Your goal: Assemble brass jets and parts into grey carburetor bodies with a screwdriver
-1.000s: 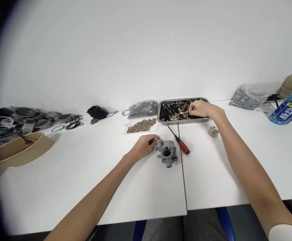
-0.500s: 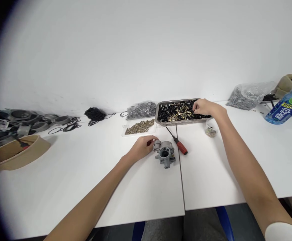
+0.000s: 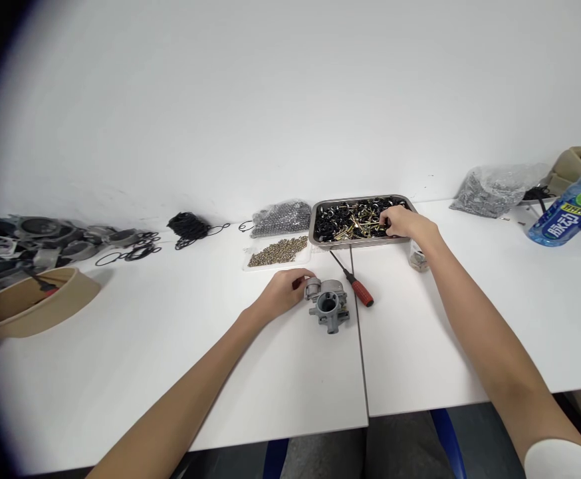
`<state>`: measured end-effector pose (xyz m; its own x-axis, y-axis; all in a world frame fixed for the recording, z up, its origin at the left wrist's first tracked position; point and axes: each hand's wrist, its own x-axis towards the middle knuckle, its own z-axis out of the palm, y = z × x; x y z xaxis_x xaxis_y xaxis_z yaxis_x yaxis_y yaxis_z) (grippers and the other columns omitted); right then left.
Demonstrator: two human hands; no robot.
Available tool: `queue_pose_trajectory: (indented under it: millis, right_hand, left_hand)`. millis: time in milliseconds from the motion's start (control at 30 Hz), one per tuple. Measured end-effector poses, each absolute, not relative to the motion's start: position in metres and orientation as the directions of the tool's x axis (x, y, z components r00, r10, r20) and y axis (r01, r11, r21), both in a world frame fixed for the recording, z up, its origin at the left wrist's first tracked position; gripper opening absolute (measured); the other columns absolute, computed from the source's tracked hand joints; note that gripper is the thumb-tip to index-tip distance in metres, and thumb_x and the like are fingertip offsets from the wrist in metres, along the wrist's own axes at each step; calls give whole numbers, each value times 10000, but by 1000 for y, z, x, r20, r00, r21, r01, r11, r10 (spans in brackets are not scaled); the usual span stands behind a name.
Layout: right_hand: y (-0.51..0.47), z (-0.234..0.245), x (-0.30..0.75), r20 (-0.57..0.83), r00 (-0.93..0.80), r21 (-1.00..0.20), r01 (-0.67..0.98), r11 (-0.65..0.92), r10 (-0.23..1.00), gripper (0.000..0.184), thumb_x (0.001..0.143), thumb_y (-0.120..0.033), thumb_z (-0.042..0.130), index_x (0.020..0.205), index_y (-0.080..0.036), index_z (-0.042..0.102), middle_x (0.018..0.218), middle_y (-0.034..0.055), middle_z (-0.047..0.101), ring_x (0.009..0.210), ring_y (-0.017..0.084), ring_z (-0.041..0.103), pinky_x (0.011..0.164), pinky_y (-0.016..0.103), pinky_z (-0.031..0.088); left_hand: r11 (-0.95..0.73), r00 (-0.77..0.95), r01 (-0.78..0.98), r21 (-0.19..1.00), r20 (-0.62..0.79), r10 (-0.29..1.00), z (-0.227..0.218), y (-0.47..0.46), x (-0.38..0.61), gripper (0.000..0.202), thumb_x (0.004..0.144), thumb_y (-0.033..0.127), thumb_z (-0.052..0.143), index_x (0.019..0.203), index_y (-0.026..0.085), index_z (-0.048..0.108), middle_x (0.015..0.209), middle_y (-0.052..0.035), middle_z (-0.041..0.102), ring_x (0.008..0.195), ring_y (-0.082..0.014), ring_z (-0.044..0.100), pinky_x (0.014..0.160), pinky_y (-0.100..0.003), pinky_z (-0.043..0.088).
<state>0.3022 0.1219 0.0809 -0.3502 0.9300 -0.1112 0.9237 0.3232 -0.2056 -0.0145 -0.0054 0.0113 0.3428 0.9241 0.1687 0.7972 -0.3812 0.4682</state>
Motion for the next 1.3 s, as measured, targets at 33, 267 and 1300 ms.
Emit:
queue_pose_trajectory:
  millis: [33,267,1300]
  right_hand:
    - [121,82,301,-118,-350,-221,922,319,929,314,718,-140,641,1027,-187,678,1036,88,661,839,190,609,739,291,474]
    - [111,95,297,-107,-349,-275,910,310,931,183,742,-196,638,915,-177,693,997,74,685,821,178,614,697,278,476]
    - [99,59,238,179,-331,-147,922,358,926,355,850,-21,422,1092,-97,670,1197,176,623,1106,288,571,947,375,421]
  left_hand:
    - [-385,346,795,468,172,922,11,-6,-14,291,797,105,457,910,212,703,859,-34,734,714,-161,628,672,-291,478]
    - [-391,309,751,531,240,920,11,-5,-18,249,826,186,470,918,194,701,758,-35,704,628,-140,578,621,-274,478]
    - [-179,-69,-35,983,177,982,32,-6,-9,300,624,266,807,857,148,660,538,26,607,503,-122,590,722,-369,530]
